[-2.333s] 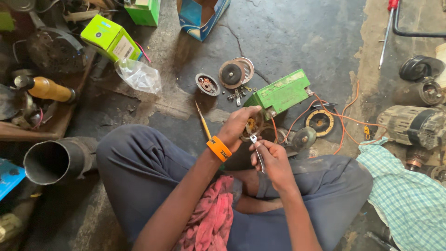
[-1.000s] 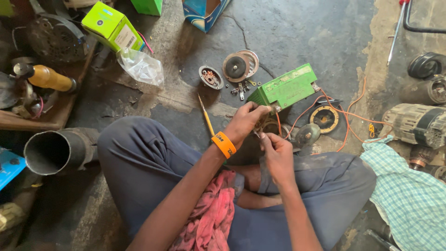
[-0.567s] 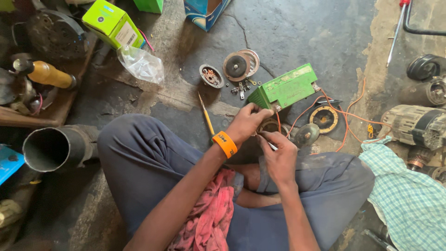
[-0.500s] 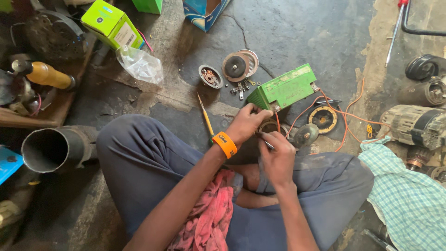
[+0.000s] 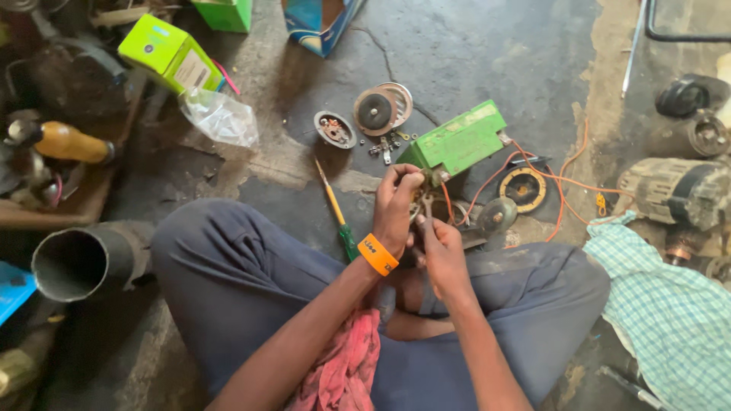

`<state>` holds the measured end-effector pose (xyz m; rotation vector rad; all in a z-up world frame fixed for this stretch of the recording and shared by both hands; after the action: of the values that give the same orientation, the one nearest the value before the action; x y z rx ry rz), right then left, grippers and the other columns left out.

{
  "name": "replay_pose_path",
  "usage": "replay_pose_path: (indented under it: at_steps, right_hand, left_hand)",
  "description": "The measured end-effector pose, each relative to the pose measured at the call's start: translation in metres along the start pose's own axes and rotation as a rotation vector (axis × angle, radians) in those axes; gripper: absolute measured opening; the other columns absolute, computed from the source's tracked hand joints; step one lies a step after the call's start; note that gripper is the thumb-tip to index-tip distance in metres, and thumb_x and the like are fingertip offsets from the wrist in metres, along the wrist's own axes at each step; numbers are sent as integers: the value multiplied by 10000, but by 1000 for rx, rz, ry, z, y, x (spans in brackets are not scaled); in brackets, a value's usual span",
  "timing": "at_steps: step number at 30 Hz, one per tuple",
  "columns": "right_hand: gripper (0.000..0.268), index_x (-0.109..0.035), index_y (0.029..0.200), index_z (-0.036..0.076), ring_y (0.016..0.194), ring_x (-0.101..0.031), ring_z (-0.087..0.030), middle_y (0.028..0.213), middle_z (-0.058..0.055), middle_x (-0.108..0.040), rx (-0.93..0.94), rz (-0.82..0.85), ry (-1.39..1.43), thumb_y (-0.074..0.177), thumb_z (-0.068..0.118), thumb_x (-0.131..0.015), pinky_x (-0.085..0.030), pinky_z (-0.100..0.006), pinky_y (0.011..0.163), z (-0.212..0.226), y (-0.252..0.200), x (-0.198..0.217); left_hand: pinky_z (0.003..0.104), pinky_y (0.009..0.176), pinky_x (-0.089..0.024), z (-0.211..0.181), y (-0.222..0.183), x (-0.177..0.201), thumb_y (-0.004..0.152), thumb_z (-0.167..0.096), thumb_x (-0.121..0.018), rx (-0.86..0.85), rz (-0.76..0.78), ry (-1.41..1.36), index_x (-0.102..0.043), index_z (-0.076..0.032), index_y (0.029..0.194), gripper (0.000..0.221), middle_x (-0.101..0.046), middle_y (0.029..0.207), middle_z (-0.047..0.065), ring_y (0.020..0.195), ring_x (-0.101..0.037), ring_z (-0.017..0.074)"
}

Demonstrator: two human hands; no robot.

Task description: The person sits on the floor and repairs a small electrical component, likely a motor or generator part. They use a wire to create sparks inside the component, then use a wrench and screwdriver to adjust internal parts. Finally, they pour a liquid from a plastic bottle into the component.

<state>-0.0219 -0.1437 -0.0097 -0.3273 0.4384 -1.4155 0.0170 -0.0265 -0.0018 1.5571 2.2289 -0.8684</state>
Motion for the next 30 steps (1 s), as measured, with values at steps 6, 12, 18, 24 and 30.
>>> replay_pose_path:
  at_steps: [6,12,18,24,30]
  right_hand:
    - [227,-709,1004,21,675,-448,17,755,101,-523,294,-47,-112,1071,171,-553,-359,-164,587,27,-10,6]
    - [78,-739,1001,0,654,-337,-11,706,98,-390,476,-217,-358,931,33,-727,-298,-202,564,56,-22,0]
    - [60,-743,952,11,644,-361,-19,679,87,-399,428,-261,-391,916,59,-740,-345,-223,559,45,-17,5]
    - [101,-722,941,-2,611,-418,-47,644,60,-486,480,-272,-553,852,45,-727,-380,-269,531,51,-17,10]
    - [108,-780,904,-9,585,-404,-42,608,71,-489,319,-202,-443,866,92,-771,-348,-255,514,37,-11,10]
  left_hand:
    - [294,687,-582,-20,2,-5,927,-193,-551,112,42,-298,-593,-28,1026,197,-652,879,62,747,-659,149]
    - [258,757,-552,-28,-12,-17,962,-171,-563,-54,162,-102,-586,-16,1064,187,-659,949,57,815,-645,124]
    - [224,674,-477,-17,-17,-15,959,-191,-595,-82,182,90,-605,-36,1067,189,-630,911,33,778,-574,85]
    - [218,693,-487,-10,-14,-20,903,-201,-662,-84,138,162,-628,-59,987,169,-612,869,-10,774,-560,68]
    - [242,575,-443,3,0,3,899,-256,-625,183,17,-34,-650,-92,911,166,-616,789,-4,683,-560,95]
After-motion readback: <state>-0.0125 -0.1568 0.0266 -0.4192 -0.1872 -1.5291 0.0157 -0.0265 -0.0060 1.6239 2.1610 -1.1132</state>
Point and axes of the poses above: each hand's wrist, its own y-axis towards the middle knuckle, its own x-axis out of the back of the hand, z = x × y, the point moved 4 cm from there along y, towards the middle knuckle
